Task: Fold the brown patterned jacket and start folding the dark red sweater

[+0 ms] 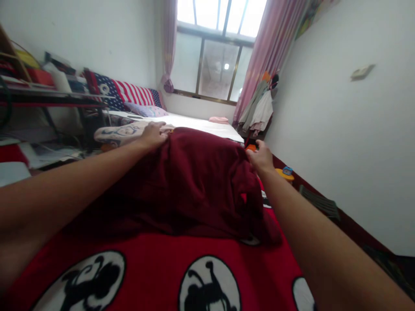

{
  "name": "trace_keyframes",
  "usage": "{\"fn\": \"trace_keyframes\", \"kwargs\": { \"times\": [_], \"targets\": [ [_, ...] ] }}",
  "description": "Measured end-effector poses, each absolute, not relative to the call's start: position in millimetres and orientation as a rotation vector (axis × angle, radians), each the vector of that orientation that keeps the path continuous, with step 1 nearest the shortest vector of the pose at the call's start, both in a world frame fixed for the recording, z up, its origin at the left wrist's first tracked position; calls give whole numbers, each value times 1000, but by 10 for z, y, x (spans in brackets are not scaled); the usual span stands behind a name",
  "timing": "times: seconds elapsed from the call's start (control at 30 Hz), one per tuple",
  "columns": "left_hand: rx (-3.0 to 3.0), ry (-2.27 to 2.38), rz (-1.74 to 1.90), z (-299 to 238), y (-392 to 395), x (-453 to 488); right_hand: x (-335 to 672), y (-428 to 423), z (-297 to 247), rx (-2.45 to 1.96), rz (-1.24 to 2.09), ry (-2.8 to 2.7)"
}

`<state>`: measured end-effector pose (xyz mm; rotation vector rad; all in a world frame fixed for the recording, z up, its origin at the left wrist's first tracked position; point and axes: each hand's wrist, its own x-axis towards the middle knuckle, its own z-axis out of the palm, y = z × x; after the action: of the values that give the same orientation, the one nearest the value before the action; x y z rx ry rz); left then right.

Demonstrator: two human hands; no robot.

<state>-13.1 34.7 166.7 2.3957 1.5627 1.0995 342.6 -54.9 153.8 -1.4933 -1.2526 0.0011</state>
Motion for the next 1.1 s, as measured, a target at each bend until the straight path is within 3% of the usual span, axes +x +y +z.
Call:
{"fn": "trace_keyframes", "kwargs": {
  "times": [0.17, 0.3, 0.53, 0.7, 0.9, 1.0, 1.1],
  "targets": [
    [2658, 1169, 1076, 940, -76, -29, 2917, -1113, 800, -1544, -5, -1586],
    [2894, 930, 819, 480, -621, -397, 2676, -1765, 271, -1419, -115, -2027],
    [2809, 1598, 719, 211, -907, -1239, 2835, -2091, 38, -1463, -75, -2174],
    [2700, 1747, 691, 84, -828, -1523, 2884, -2013, 78, -1454, -61, -2269],
    [2655, 1711, 816, 158, -865, -1426, 3176, -1761, 301, -1558, -372, -1811],
    [2758, 1341, 937, 263, -1086, -1313, 3374, -1701, 280, -1626, -365, -1339],
    [2844, 832, 698, 291, -1301, -1238, 3425, -1700, 147, -1728, -215, -1175]
  ]
}}
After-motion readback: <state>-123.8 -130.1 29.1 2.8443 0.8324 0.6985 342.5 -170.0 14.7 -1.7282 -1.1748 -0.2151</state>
